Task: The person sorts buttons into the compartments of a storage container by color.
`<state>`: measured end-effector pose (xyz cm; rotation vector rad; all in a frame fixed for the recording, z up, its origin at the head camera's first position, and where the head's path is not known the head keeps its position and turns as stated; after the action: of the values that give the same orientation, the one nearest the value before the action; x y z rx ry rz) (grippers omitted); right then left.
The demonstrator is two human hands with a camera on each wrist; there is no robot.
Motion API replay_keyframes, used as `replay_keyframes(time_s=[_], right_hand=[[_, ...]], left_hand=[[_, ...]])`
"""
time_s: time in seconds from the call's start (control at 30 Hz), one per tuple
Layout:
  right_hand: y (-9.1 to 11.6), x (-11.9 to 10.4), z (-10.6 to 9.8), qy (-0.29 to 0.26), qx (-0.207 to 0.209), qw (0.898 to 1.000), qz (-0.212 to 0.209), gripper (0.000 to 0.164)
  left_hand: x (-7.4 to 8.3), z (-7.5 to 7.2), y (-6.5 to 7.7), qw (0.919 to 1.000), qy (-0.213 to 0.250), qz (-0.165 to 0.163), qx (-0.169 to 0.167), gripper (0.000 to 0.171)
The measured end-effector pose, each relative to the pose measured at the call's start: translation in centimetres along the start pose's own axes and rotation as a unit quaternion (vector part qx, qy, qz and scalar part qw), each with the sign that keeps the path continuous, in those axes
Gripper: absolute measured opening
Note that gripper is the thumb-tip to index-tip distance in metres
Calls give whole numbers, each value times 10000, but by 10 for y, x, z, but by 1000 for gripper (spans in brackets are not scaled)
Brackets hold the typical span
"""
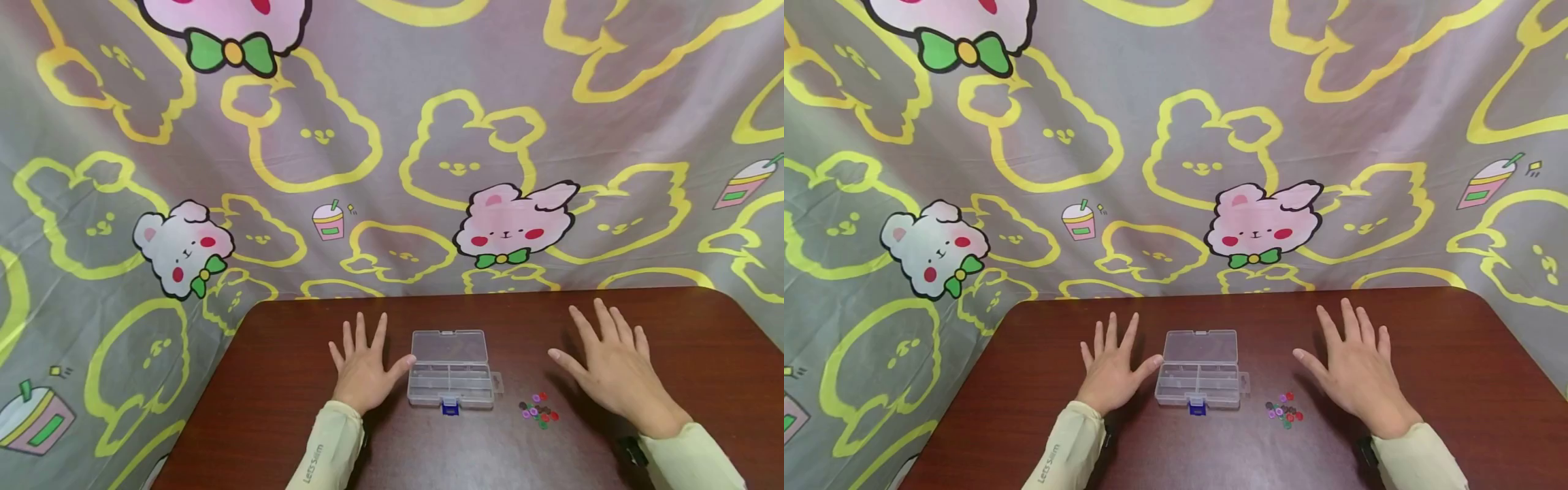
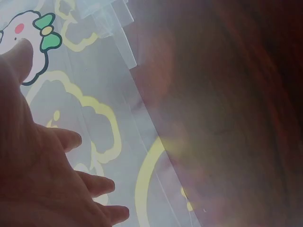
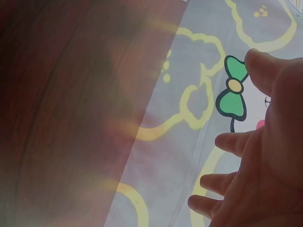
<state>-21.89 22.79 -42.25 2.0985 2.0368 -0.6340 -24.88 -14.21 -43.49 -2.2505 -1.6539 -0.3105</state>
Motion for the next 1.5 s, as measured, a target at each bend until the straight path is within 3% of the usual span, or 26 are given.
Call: replay_keyframes(time_s=[0.93, 1.5], right_hand=[[11, -10, 2, -162, 236, 9989, -362, 82], [19, -18, 10, -376, -112, 9978, -535, 87]], left_hand=[[24, 12, 8, 9975, 545, 432, -151, 87], [30, 26, 15, 9940, 905, 541, -279, 82]])
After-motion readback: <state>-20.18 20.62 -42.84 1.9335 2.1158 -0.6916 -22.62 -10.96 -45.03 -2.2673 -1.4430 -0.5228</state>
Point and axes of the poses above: each hand's wrist, its own y-axis away from the middle knuckle, its own z-axis out of the palm, x = y × z, the point moved 9 cm from there along -y, towards the middle knuckle, and after that the axes turned 9 degrees about z, right-handed, at the moved point
